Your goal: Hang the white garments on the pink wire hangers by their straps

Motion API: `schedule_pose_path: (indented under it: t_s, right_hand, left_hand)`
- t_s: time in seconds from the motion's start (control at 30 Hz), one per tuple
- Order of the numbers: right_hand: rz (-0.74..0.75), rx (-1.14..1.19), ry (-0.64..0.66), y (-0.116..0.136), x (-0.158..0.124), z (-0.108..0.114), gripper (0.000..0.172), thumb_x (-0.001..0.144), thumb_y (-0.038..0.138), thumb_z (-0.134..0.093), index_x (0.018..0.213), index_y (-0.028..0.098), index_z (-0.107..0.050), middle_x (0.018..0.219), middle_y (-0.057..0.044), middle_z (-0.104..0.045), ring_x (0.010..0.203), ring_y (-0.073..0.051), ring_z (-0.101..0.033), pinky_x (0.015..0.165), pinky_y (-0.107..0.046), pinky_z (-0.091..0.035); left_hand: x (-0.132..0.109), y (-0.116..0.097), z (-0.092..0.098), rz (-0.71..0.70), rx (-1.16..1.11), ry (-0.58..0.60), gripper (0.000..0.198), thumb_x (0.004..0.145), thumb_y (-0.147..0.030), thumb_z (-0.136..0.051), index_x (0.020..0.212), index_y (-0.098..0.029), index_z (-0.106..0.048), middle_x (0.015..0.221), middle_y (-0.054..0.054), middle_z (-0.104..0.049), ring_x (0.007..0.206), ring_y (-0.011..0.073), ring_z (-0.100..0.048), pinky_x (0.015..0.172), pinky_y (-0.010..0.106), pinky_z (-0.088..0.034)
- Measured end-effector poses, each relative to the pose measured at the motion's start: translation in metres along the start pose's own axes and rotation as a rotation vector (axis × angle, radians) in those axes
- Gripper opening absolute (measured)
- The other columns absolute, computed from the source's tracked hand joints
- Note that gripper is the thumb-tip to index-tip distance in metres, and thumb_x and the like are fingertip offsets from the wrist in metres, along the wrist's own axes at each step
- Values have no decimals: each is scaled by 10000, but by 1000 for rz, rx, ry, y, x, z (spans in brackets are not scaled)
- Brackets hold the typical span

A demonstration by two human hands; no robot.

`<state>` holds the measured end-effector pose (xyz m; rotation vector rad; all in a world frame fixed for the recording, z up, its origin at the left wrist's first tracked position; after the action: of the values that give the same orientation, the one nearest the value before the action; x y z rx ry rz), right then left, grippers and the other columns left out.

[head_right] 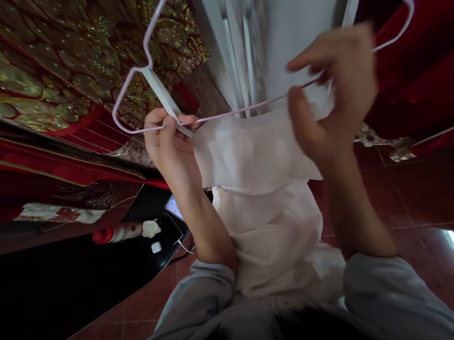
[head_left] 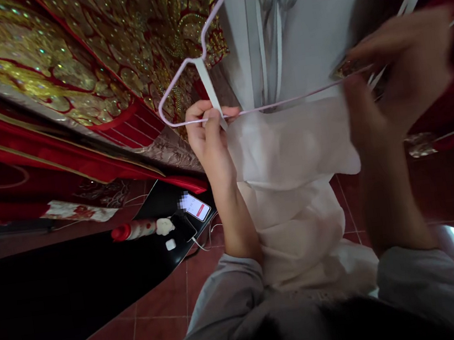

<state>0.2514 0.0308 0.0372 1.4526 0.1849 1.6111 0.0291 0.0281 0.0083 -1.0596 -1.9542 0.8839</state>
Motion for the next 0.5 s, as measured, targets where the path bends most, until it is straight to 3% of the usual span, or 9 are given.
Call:
schedule_pose_path:
  t_s: [0.07,0.17,0.3,0.43,0.5]
  right_hand:
    - [53,-34,174,10,-22,-8,278,858,365,-637,1119,280,-681,1111,-71,-592,830,-158,-537,696,-335,-495]
    - [-24,-66,332,12,-41,-14,445,851,370,-681,1287,312,-615,1243,-69,-572,713,-96,-499,579,-277,-449]
    - [-58,-38,208,3,-51,-21,364,902,382,-620,1260,312,-606,1247,-82,-545,830,-140,-555,597,-288,-454]
    - [-52,21,188,0,-59,-38,372,912,360,-592,1282,335,-575,1279,-75,-530,802,-137,-536,600,-307,-465]
    - [-44,50,181,1,-62,-46,375,919,349,-576,1293,340,-566,1278,-71,-528,800,-133,-538,605,-308,-467]
  left_hand:
    - [-1,2,1,-69,8,34,88,1009,-229,-606,950,-248,-542,757,-1,-697,804,200,-713,893,367,-570]
    - [-2,4,5,-174,45,71,107,988,-304,-650,969,-231,-574,789,11,-712,891,211,-725,960,383,-556]
    - [-12,2,16,-192,278,59,240,988,-444,-670,973,-205,-682,945,44,-741,924,217,-713,917,372,-552]
    - [-28,-15,22,-165,504,88,194,993,-355,-686,931,-198,-780,970,57,-755,952,209,-671,896,343,-514]
    - [-31,-28,18,-146,496,106,165,981,-327,-708,924,-200,-796,934,64,-749,838,190,-645,798,323,-500]
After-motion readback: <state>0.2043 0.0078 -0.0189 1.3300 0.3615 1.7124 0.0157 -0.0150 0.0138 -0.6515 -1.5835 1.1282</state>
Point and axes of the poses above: each hand's wrist, its own x-axis towards the middle knuckle, its own z-axis out of the back of the hand, y = z × x, the point moved 1 cm from there along x, towards the middle knuckle
